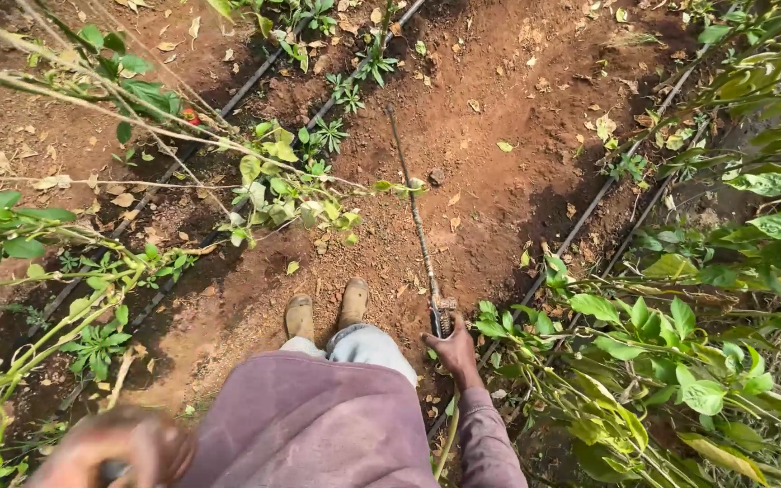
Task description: Walking through rows of pepper plants while holding and directing a sprayer wand to treat the crops.
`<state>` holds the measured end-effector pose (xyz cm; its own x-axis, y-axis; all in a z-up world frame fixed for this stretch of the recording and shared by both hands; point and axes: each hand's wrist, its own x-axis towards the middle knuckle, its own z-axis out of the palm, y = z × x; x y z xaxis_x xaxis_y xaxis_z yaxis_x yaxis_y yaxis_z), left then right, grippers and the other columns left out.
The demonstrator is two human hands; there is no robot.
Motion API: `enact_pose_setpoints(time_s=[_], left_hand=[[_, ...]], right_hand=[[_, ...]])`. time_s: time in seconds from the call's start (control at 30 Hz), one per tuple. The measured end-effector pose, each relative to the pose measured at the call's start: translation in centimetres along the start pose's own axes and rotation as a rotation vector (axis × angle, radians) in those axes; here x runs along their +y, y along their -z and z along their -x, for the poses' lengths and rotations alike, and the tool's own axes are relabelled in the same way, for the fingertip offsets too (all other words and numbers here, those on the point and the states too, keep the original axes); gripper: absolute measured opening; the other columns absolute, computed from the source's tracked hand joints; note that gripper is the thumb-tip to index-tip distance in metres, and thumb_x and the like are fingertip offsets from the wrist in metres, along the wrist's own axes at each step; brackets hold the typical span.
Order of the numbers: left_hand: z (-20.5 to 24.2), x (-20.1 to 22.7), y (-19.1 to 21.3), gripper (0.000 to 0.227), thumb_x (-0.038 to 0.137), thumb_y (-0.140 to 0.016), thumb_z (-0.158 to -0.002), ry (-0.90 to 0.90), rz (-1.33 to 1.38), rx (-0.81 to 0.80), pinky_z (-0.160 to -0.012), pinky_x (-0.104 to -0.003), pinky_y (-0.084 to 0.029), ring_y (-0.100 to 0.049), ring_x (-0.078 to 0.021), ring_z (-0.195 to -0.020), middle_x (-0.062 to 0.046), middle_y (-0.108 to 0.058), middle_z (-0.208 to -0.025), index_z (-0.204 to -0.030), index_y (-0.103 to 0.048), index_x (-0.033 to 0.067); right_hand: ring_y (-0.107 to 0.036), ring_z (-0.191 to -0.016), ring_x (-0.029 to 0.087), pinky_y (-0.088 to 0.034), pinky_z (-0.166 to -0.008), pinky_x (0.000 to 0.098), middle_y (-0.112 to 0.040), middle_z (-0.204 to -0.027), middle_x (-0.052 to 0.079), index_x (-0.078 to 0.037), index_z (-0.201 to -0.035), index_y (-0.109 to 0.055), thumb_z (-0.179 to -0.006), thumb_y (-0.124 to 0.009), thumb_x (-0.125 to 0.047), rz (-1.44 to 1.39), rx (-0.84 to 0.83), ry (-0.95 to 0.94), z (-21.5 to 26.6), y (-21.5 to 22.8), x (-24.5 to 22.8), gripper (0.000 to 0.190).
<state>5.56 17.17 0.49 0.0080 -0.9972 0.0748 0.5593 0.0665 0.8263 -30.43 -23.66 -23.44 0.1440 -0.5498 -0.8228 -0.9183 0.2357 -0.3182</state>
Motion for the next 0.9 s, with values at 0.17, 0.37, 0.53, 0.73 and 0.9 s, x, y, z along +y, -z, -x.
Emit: enact_pose_setpoints(time_s=[0.17, 0.37, 0.53, 0.73, 0.9], left_hand=[[-3.7, -17.7, 14.2, 0.013, 0.013, -0.092, -0.092, 0.427, -0.818, 0.906, -0.064, -0.039, -0.046, -0.059, -0.0256, -0.059, -0.011, -0.066, -0.056, -0.100, -0.085, 0.0071], [-4.4, -31.8, 25.4, 0.012, 0.028, -0.083, -0.080, 0.950, -0.987, 1.193, -0.079, -0.037, -0.066, -0.086, -0.0285, -0.091, 0.006, -0.084, -0.075, -0.082, -0.087, 0.0391], [-4.4, -30.3, 24.5, 0.022, 0.022, -0.078, -0.075, 0.796, -0.824, 1.252, -0.079, -0.046, -0.061, -0.084, -0.0280, -0.089, 0.007, -0.081, -0.075, -0.090, -0.087, 0.0364], [-6.9, -27.1, 22.8, 0.024, 0.050, -0.087, -0.090, 0.741, -0.733, 1.267, -0.094, -0.047, -0.061, -0.082, -0.0348, -0.100, -0.006, -0.086, -0.088, -0.101, -0.090, 0.0291], [-10.5, -27.2, 23.1, 0.023, 0.046, -0.086, -0.094, 0.730, -0.731, 1.203, -0.095, -0.046, -0.059, -0.081, -0.0334, -0.101, -0.006, -0.086, -0.089, -0.104, -0.090, 0.0261]], right_hand=[[-0.070, -0.143, 0.055, -0.054, -0.121, 0.0638, -0.074, -0.149, 0.036, -0.015, -0.178, -0.047, -0.096, -0.092, -0.038, 0.163, 0.139, 0.168, -0.1, -0.9, -3.4, 0.096], [-0.072, -0.143, 0.051, -0.054, -0.121, 0.0611, -0.078, -0.147, 0.033, -0.019, -0.177, -0.050, -0.108, -0.082, -0.034, 0.190, 0.150, 0.195, 0.1, -1.7, -5.9, 0.077], [-0.074, -0.139, 0.049, -0.054, -0.116, 0.0616, -0.080, -0.141, 0.029, -0.022, -0.169, -0.057, -0.106, -0.082, -0.043, 0.199, 0.142, 0.212, -1.3, -1.5, -5.9, 0.070], [-0.077, -0.130, 0.044, -0.057, -0.111, 0.0528, -0.081, -0.134, 0.024, -0.018, -0.156, -0.068, -0.105, -0.089, -0.032, 0.085, 0.131, 0.274, -10.9, -2.5, -1.4, 0.057], [-0.072, -0.142, 0.046, -0.056, -0.118, 0.0570, -0.078, -0.144, 0.025, -0.020, -0.168, -0.058, -0.105, -0.086, -0.038, 0.079, 0.088, 0.259, -8.4, -1.3, -3.6, 0.072]])
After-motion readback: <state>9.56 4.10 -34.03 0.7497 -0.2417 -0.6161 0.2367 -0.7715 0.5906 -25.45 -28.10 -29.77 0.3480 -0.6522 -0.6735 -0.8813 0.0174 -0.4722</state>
